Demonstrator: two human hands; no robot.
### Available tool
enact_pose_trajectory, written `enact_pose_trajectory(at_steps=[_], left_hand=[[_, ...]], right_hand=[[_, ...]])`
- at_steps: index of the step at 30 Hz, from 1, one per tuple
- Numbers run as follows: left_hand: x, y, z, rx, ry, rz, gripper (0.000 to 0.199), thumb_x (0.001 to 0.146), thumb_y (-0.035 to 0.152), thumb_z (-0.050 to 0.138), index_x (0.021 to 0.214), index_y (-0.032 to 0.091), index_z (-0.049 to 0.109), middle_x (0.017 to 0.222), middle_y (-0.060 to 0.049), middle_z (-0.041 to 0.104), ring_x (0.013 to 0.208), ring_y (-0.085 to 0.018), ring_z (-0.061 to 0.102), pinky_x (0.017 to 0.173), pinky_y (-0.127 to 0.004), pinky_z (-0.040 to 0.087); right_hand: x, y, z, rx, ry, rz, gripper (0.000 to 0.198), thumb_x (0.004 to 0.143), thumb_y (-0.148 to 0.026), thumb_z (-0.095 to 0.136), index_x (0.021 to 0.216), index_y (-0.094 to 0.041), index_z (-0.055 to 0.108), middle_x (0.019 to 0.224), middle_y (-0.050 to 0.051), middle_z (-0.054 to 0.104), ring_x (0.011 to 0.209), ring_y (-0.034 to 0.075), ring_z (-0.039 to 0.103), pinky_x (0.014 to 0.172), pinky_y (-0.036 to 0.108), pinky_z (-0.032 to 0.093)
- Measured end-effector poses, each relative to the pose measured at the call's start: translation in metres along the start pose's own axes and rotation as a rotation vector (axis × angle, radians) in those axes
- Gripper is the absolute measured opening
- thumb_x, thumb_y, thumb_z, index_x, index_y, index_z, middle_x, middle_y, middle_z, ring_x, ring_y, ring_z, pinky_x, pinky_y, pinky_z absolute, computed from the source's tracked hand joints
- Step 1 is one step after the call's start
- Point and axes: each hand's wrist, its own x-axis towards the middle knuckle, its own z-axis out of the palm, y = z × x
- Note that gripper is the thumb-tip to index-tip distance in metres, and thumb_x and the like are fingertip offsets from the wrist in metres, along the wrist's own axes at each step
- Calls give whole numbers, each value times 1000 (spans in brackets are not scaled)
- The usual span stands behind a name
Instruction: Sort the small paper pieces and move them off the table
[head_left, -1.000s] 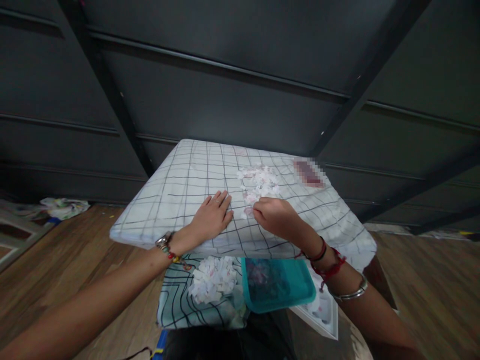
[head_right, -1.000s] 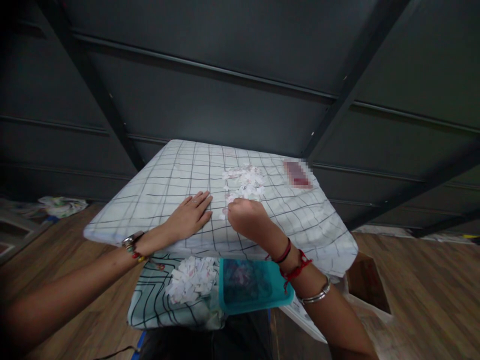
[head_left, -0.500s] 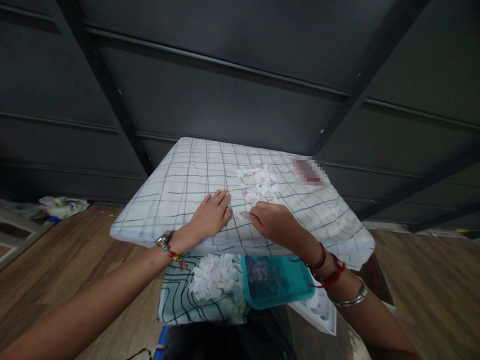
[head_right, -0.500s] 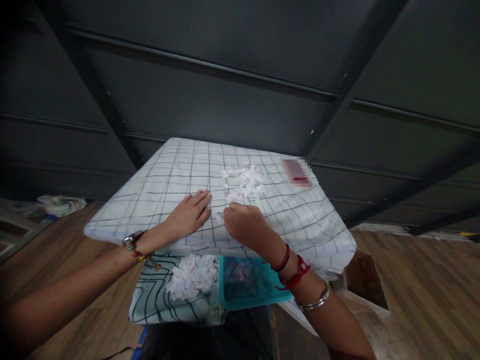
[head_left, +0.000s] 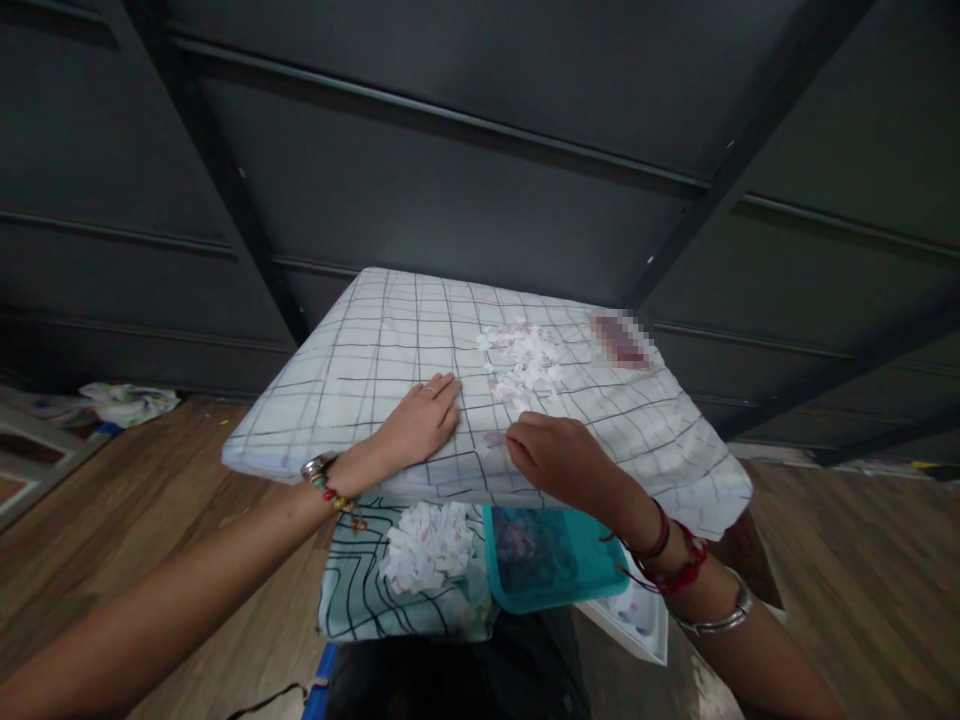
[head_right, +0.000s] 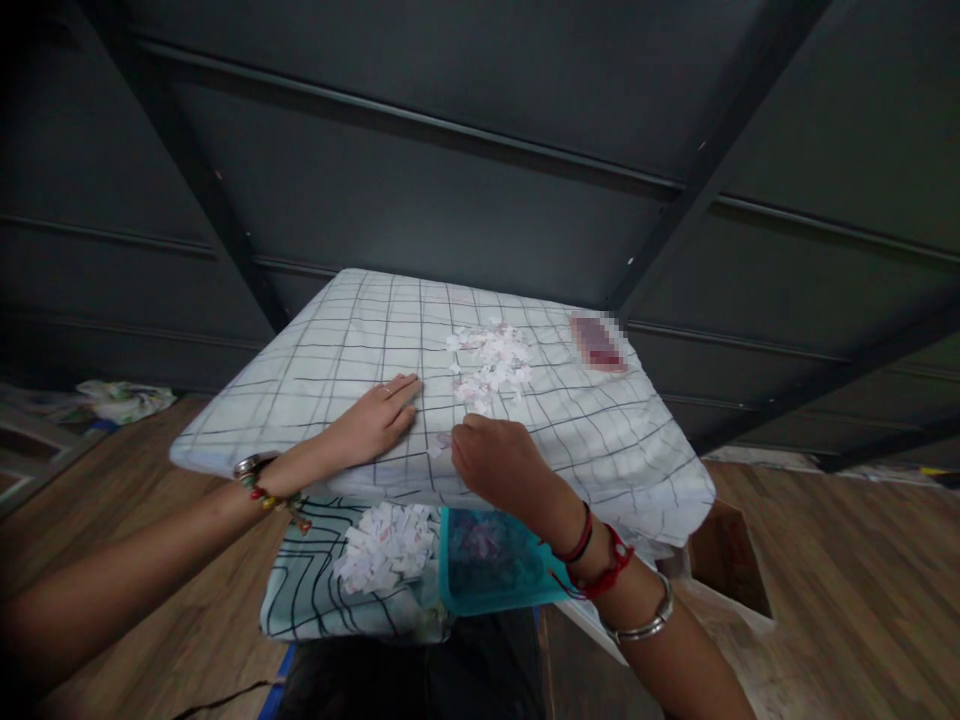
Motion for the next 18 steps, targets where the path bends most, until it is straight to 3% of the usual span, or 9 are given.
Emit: enact_pose_trajectory(at_steps=[6,9,14,18], left_hand=[[-9,-14,-4,86,-39,-74,48,92,32,27,132,7,34,140,-16,30,130,-28,25,103,-44,25],[-12,-17,-5,94,-50,-101,48,92,33,27,132,7,34,141,-16,30,130,-28,23,103,-43,24],[-6,-14,-5,80,-46,-74,48,92,36,26,133,11,33,142,-13,28,131,-28,22,103,-45,24],[6,-3,-2,62,-43,-46,48,92,35,27,132,10,34,141,-14,30,131,-27,23,103,-44,24]], right_hand=[[-5,-26,5,25,41,-185,23,88,-19,37,73,-15,55,71,2,55,57,10,45,49,26,23],[-13,-30,-1,20,68,-188,23,86,-16,38,71,-16,55,69,2,54,57,10,45,49,26,24],[-19,19,-7,5,91,121,26,87,-22,38,73,-15,59,68,2,55,58,10,46,51,25,26],[-13,60,2,-21,114,125,28,88,-22,37,75,-14,60,73,4,57,68,11,49,56,24,30]])
